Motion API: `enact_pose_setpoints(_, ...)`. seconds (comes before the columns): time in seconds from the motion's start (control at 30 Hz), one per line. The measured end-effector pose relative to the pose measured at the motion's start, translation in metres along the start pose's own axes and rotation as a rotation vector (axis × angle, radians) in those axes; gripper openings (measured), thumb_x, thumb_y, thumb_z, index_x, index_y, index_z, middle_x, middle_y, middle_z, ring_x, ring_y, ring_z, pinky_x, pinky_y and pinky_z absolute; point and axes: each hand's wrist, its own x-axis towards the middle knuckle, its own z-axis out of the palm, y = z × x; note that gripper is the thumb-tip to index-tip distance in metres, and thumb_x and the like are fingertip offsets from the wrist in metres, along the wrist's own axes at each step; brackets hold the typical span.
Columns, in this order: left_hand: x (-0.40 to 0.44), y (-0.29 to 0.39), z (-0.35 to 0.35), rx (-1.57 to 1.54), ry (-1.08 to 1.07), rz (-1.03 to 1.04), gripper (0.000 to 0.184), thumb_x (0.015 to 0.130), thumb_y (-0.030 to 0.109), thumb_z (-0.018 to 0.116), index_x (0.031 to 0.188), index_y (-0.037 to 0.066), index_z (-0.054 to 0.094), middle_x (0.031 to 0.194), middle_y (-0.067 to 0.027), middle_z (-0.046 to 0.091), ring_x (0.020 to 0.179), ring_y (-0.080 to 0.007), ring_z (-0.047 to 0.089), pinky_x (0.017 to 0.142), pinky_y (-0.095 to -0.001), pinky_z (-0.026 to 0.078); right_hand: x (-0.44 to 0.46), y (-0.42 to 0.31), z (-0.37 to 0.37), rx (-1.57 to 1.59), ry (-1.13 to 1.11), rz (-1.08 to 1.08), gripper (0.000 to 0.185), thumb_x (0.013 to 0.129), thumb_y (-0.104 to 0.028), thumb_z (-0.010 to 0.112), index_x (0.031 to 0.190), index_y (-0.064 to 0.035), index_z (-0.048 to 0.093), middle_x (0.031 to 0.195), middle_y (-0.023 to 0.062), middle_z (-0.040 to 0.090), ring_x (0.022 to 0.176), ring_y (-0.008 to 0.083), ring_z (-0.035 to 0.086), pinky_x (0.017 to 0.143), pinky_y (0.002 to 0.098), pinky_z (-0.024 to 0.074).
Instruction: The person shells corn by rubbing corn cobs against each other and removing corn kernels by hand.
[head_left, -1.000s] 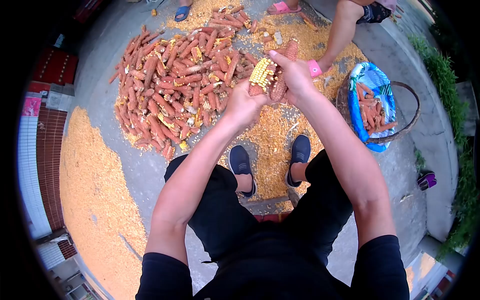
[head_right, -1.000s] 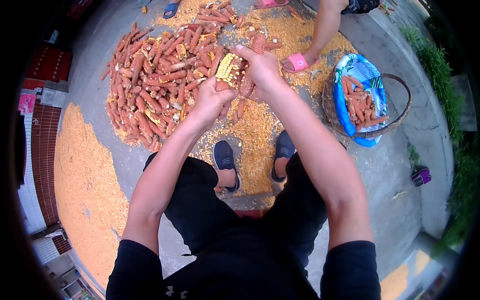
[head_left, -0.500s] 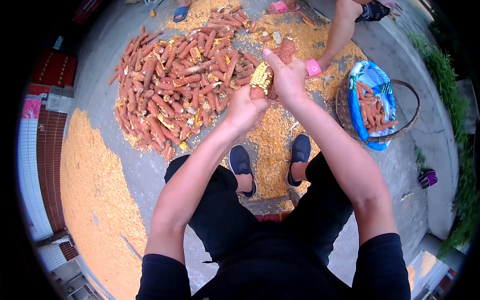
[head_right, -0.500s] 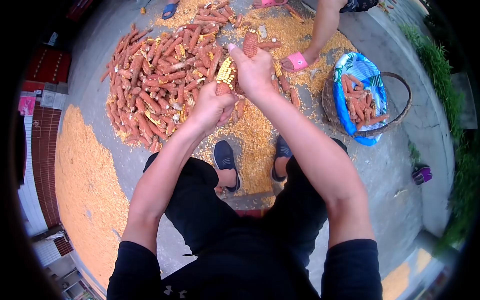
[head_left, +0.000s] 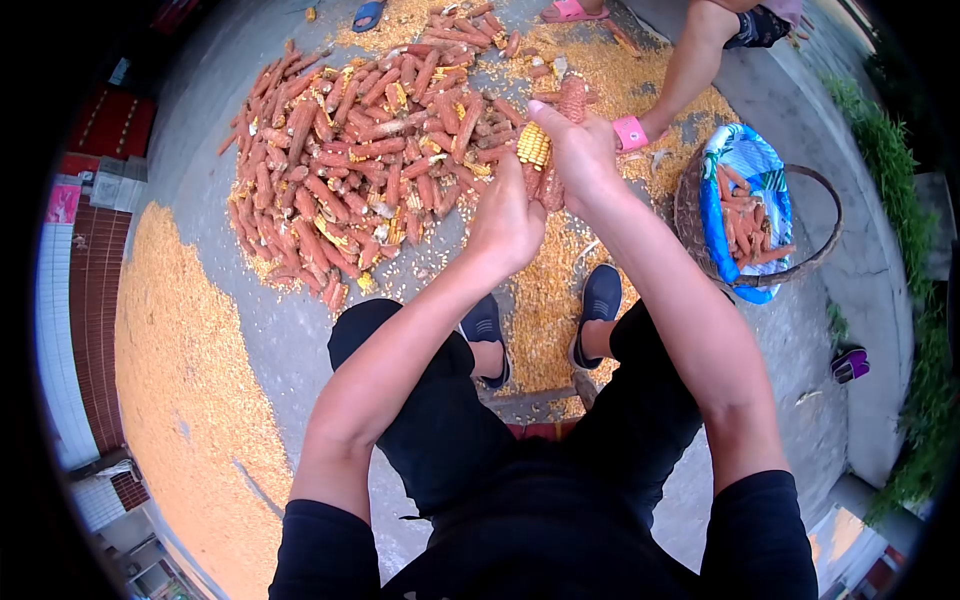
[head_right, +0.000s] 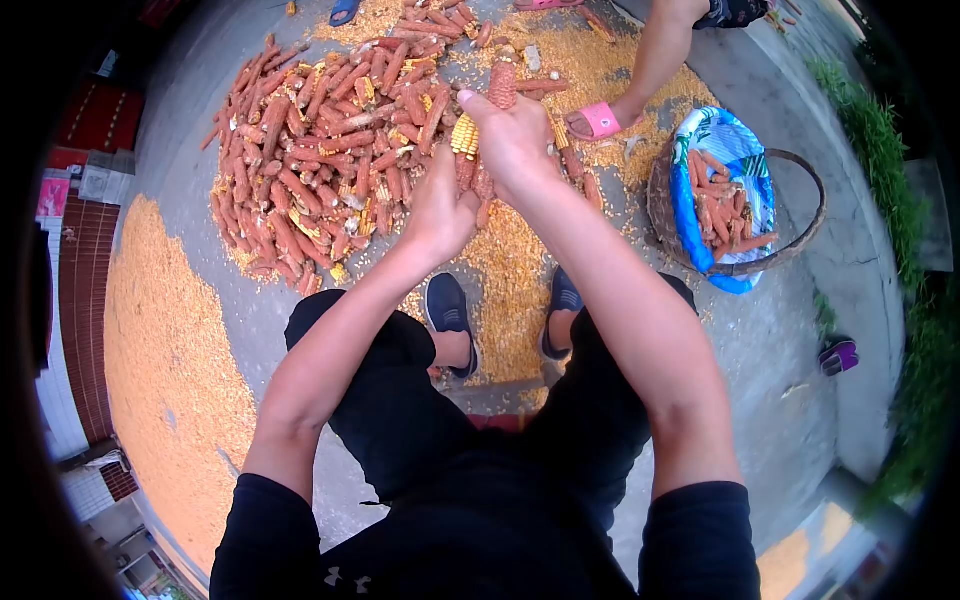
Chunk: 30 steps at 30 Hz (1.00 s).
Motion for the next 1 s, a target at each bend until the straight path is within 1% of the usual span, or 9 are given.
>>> enact_pose_setpoints(0.07,0.005,-0.01,-0.005,-0.42,-0.143,-0.057,0.038,0.086,-0.002,0.056,0.123,-0.004,0.047,0.089,-0.0162,0.062,0.068,-0.0253,0.061,0.059,-0.0383,0.048,0.002,0.011,0.001,-0.112,0.065,-0.18,0.026,0.089,-0.025,0.076,0.093,0.0012,0.074,0.084,0.0086,0.073,0.075,0.0166,0.064,0.072,0.0353,0.052)
enact_pose_setpoints(0.13,0.005,0.01,-0.022,-1.032,-0.39,-0.361,0.023,0.089,-0.003,0.055,0.11,0.002,0.05,0.073,-0.0045,0.054,0.045,-0.0092,0.043,0.037,-0.0257,0.029,0.003,0.01,0.0,-0.258,0.07,-0.33,0.026,0.09,-0.026,0.075,0.094,0.0,0.074,0.085,0.0085,0.073,0.075,0.0167,0.064,0.072,0.0351,0.0519)
enact_pose_setpoints(0.27,0.008,-0.002,-0.027,-1.283,-0.411,-0.426,0.014,0.091,-0.001,0.057,0.101,0.005,0.049,0.072,-0.003,0.053,0.05,-0.0103,0.049,0.038,-0.0255,0.032,0.008,0.007,-0.001,-0.265,0.026,-0.165,0.029,0.092,-0.027,0.072,0.096,0.0013,0.073,0.088,0.0106,0.074,0.075,0.0173,0.066,0.071,0.035,0.0525)
enact_pose_setpoints(0.5,0.011,0.001,-0.033,-0.82,-0.215,-0.281,0.031,0.086,0.0,0.061,0.116,0.001,0.052,0.082,-0.0031,0.059,0.056,-0.0125,0.055,0.045,-0.0257,0.041,0.005,-0.029,-0.014,0.127,-0.137,0.263,0.034,0.095,-0.027,0.069,0.109,0.0033,0.066,0.096,0.0112,0.069,0.081,0.0188,0.067,0.069,0.0379,0.0551)
enact_pose_setpoints(0.63,0.009,-0.013,0.005,-0.237,0.198,0.207,0.038,0.084,-0.002,0.056,0.122,0.001,0.049,0.087,-0.0042,0.059,0.062,-0.0134,0.057,0.052,-0.0265,0.043,-0.006,-0.017,0.003,0.167,-0.177,0.13,0.034,0.094,-0.026,0.07,0.11,0.0042,0.066,0.102,0.0132,0.069,0.088,0.0197,0.066,0.073,0.0367,0.0548)
enact_pose_setpoints(0.7,0.007,-0.025,0.018,-0.266,0.165,0.223,0.039,0.084,-0.003,0.053,0.122,0.002,0.048,0.088,-0.0052,0.058,0.063,-0.0135,0.056,0.052,-0.0273,0.042,-0.001,0.003,0.007,-0.095,-0.039,-0.118,0.031,0.09,-0.024,0.074,0.107,0.002,0.069,0.093,0.0109,0.072,0.081,0.0202,0.067,0.073,0.0359,0.0529)
enact_pose_setpoints(0.8,0.001,0.005,-0.021,-0.861,-0.354,-0.299,0.033,0.085,-0.005,0.051,0.116,0.004,0.047,0.087,-0.0075,0.056,0.063,-0.0132,0.053,0.048,-0.0284,0.039,-0.001,0.013,0.004,-0.331,0.081,-0.37,0.029,0.087,-0.024,0.077,0.1,0.0005,0.071,0.076,0.0116,0.072,0.074,0.0183,0.067,0.071,0.0359,0.0522)
enact_pose_setpoints(0.9,0.001,0.017,-0.033,-1.292,-0.467,-0.391,0.027,0.088,-0.006,0.049,0.112,0.005,0.047,0.083,-0.0073,0.055,0.06,-0.0132,0.051,0.046,-0.0277,0.036,0.006,0.015,0.002,-0.378,0.14,-0.583,0.029,0.087,-0.027,0.077,0.095,0.0009,0.07,0.076,0.0125,0.072,0.071,0.0196,0.067,0.07,0.0376,0.0522)
enact_pose_setpoints(1.0,0.011,0.007,-0.038,-1.494,-0.547,-0.375,0.022,0.089,-0.005,0.052,0.108,0.006,0.048,0.081,-0.007,0.055,0.059,-0.0143,0.05,0.048,-0.0285,0.038,0.009,0.007,0.0,-0.375,0.115,-0.431,0.037,0.089,-0.035,0.076,0.092,0.0005,0.071,0.075,0.0126,0.071,0.066,0.0215,0.066,0.068,0.0391,0.0521)
